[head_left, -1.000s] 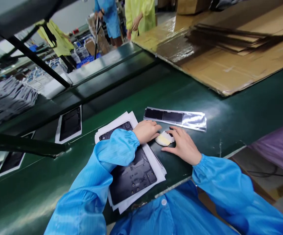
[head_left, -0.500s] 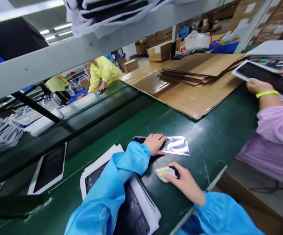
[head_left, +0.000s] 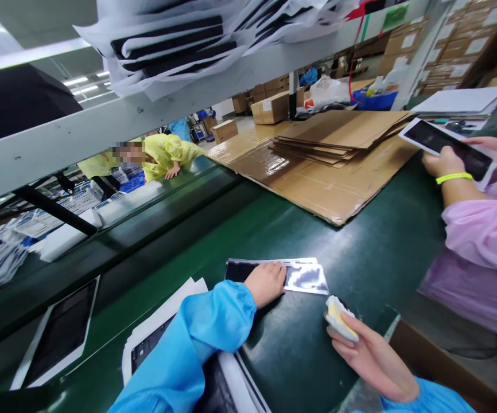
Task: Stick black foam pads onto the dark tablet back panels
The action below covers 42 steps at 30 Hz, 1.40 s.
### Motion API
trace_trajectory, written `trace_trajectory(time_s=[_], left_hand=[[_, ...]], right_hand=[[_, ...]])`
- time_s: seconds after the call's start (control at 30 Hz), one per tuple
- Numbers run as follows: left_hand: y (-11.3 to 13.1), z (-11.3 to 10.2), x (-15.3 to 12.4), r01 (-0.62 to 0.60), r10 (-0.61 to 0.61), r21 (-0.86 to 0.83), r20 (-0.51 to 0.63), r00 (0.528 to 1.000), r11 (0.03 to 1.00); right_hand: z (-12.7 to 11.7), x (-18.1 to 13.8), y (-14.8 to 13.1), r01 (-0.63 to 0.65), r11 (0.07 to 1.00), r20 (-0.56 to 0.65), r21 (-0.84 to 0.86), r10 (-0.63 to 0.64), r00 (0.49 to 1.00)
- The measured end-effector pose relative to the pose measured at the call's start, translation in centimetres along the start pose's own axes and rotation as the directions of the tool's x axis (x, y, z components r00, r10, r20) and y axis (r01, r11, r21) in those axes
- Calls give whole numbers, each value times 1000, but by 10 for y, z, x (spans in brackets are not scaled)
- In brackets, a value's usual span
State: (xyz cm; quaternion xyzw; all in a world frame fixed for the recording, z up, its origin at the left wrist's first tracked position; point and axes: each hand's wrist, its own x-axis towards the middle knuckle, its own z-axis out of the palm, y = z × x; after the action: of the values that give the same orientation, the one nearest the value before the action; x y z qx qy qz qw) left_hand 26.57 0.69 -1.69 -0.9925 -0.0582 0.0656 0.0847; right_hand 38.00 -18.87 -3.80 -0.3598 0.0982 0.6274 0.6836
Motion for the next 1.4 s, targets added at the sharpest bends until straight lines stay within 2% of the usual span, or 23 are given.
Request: trace_trajectory(time_s=[0.1,0.2,0.33,0.4,0.53,0.63,0.73,0.87,0.93,1.03,1.13,1.27,1.4], left_hand=[[10,1,-4,-11,11,109,-2,1000,994],[15,-5,-9,-55,56,156,1,998,986],[10,-15,-11,-91,98,121,-48,994,988],[6,-16,-10,-84,89,83,-61,994,993],[1,-12,-10,-80,82,39,-55,995,996],[0,-12,-13,-87,97,88,-119,988,992],[1,-16,-17,-104,133,150,-198,971,983],[0,-20,-23,-121,164,177,-255,953,977],[-2,-21,-26,-80,121,158,-269,956,984],[-4,-19,-31,98,-74,78,-269,960,992],[-4,-20,-37,231,-231,-22,-193,954,973],[6,-28,-47,236,-247,-100,-125,961,967],[21,-35,-51,192,-197,-80,-58,979,978]], right_hand=[[0,-1,-2,-12,999,26,52,11,1000],[0,-3,-7,-9,998,-17,55,9,1000],[-2,-5,-9,-60,998,-108,1,59,992],[-4,-5,-9,-76,996,-116,-49,69,991],[-8,-4,-7,-20,982,-56,-187,10,998],[-7,-4,-11,-20,964,22,-265,27,999],[-1,-1,-18,-37,968,87,-247,60,994],[10,11,-25,0,968,52,-252,14,999],[15,19,-24,24,960,60,-280,-7,998],[21,31,-17,61,948,123,-311,-24,992],[27,39,-9,83,933,176,-351,-21,984],[33,45,-5,144,905,241,-400,-48,969],[38,48,-10,219,854,335,-471,-57,941]])
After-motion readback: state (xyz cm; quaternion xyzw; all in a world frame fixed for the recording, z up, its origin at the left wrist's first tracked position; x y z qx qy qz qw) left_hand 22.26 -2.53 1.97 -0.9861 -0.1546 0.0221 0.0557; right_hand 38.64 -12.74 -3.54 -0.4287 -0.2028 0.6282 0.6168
